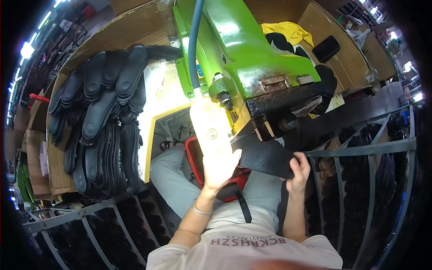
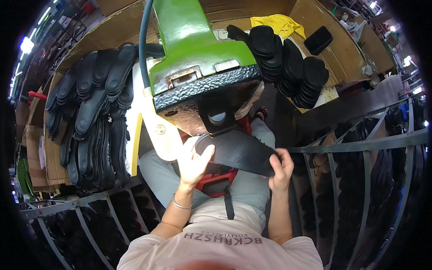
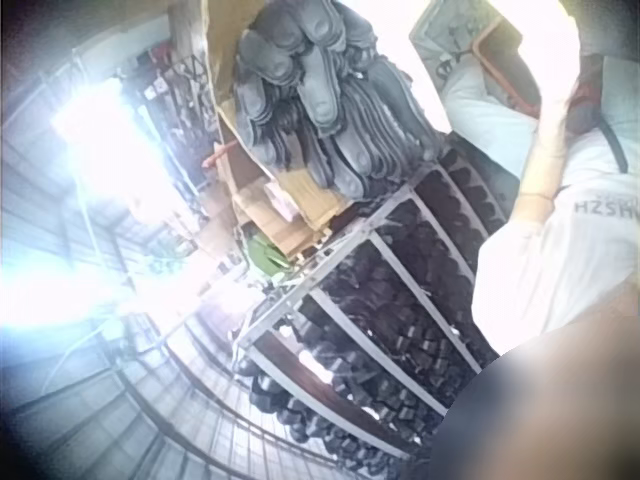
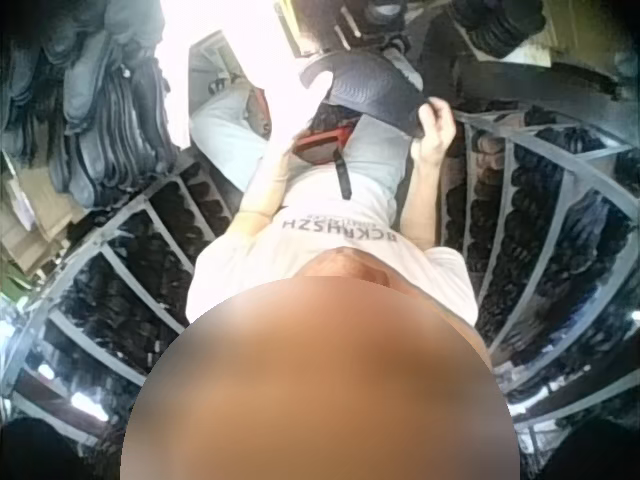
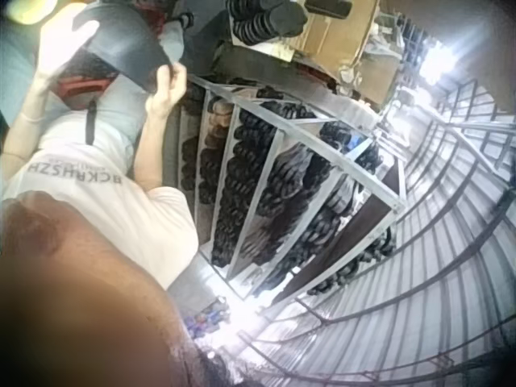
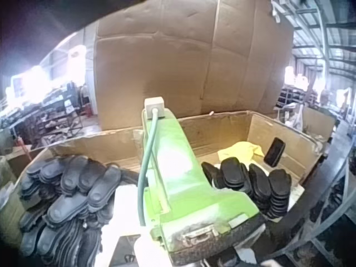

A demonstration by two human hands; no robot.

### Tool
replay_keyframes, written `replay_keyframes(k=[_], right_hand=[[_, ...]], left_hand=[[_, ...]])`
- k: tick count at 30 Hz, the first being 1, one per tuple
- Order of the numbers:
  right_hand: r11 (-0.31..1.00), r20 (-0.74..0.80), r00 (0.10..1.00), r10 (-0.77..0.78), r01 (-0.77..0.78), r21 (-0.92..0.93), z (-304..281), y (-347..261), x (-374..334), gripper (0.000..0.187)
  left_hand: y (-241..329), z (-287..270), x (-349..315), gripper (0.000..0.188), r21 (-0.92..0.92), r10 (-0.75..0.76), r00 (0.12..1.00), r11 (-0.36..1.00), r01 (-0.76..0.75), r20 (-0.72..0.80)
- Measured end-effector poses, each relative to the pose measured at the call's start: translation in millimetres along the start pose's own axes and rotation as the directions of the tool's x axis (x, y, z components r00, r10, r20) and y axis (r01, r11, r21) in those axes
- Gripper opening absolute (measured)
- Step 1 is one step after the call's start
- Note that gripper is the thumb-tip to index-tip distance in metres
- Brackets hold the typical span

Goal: Operator uses a mechanical press to shape or reinforce shoe insoles/soles by inserting them into the machine one by one.

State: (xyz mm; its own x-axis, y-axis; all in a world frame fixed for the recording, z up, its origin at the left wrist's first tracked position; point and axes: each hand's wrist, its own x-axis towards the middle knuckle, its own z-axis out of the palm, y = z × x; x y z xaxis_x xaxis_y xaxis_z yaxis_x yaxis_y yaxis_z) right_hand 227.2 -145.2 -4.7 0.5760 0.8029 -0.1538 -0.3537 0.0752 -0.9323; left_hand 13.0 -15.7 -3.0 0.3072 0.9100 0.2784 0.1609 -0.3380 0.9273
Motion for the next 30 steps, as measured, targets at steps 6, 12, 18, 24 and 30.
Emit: replay_keyframes(k=[6,12,18,24,30], right_hand=[[0.990,0.160,0.987,-0.027,0.048,-0.133,43,-37,51,0.017],[0.989,0.326,0.945,-0.006,0.054,-0.140,86,-32,67,0.017],[0.974,0.449,0.887,-0.107,0.185,-0.133,126,-16,52,0.032],[0.951,0.379,0.911,-0.161,0.246,-0.186,97,-14,56,0.028],[0.961,0.067,0.965,-0.252,0.258,-0.103,50,-40,74,0.011]], left_hand=[[15,-21,0,0.032,-0.272,-0.130,0.991,0.955,0.120,-0.021],[7,-54,-10,0.027,-0.351,-0.167,0.981,0.929,0.122,-0.103],[-18,-96,-40,0.022,-0.546,-0.315,0.938,0.816,0.189,-0.146],[-8,-72,-45,0.023,-0.471,-0.297,0.952,0.852,0.229,-0.074],[9,-21,2,0.025,-0.091,-0.234,0.967,0.966,0.243,0.098]])
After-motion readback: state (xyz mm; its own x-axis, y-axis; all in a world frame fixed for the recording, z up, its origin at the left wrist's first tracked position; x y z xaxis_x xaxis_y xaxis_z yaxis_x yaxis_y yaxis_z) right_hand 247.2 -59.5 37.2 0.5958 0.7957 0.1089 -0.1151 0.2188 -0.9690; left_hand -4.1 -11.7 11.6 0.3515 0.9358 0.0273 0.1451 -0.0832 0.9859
